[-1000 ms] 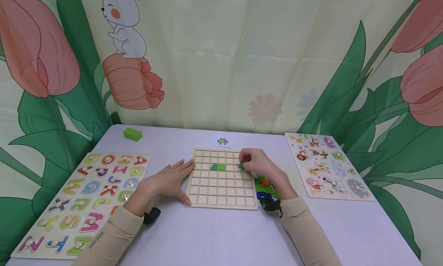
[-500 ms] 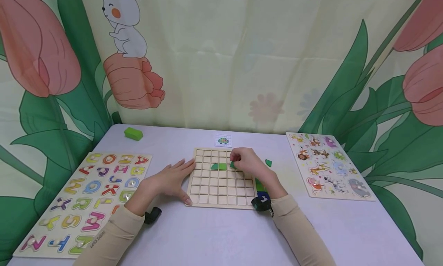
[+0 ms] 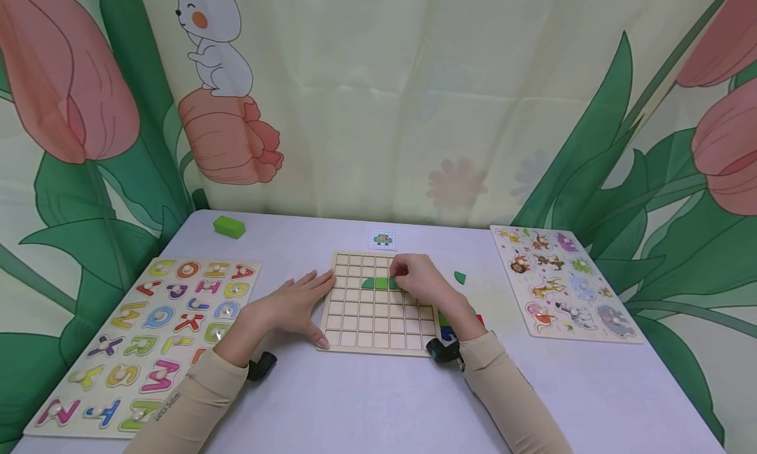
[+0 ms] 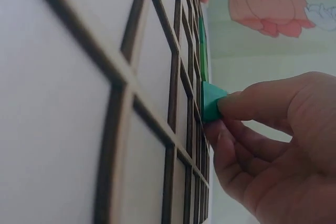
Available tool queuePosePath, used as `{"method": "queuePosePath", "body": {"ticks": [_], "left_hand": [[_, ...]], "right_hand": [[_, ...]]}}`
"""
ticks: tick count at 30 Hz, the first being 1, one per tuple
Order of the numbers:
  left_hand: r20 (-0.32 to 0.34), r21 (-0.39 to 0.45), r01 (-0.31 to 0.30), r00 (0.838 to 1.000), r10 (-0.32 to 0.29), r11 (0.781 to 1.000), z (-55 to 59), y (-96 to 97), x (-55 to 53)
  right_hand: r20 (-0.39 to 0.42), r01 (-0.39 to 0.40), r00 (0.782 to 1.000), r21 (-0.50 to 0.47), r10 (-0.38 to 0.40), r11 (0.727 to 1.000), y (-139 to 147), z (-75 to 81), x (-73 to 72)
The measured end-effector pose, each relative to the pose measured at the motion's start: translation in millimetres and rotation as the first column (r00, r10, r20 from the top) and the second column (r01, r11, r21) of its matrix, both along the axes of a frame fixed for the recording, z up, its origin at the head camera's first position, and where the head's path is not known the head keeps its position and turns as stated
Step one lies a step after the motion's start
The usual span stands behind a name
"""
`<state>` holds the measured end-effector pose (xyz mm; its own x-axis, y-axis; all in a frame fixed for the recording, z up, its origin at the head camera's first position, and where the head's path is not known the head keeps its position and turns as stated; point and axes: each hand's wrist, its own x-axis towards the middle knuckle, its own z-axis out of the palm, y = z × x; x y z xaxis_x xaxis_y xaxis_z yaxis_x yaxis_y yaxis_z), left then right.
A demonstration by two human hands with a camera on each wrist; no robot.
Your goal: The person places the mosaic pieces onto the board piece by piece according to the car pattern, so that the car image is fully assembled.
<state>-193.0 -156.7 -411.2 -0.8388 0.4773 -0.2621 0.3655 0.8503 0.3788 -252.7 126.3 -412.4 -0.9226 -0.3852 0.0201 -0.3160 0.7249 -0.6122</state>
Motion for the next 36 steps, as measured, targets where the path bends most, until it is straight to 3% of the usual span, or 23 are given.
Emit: {"method": "queuePosePath", "body": {"ticks": [11, 20, 32, 36], "left_hand": [[-0.005, -0.001, 0.0, 1.0, 0.0, 1.0, -0.2, -0.3, 0.2], [-0.008, -0.004, 0.01, 1.0, -0.01, 1.0, -0.8, -1.0, -0.5], [-0.01, -0.006, 0.004, 1.0, -0.004, 1.0, -1.6, -0.5, -0.2], [-0.012, -0.007, 0.006, 1.0, -0.006, 1.0, -2.6, -1.2, 0.1]], "right_hand": [[-0.019, -0.009, 1.0, 0.079, 0.01, 0.997, -2, -0.8, 1.7], [0.025, -0.043, 0.999, 0.091, 0.041, 0.995, 6, -0.3, 0.0], [0.096, 0.007, 0.995, 0.042, -0.011, 0.999, 34, 14.5, 1.1], [0.08, 0.028, 0.996, 0.052, -0.032, 0.998, 43, 16.6, -1.8]]}}
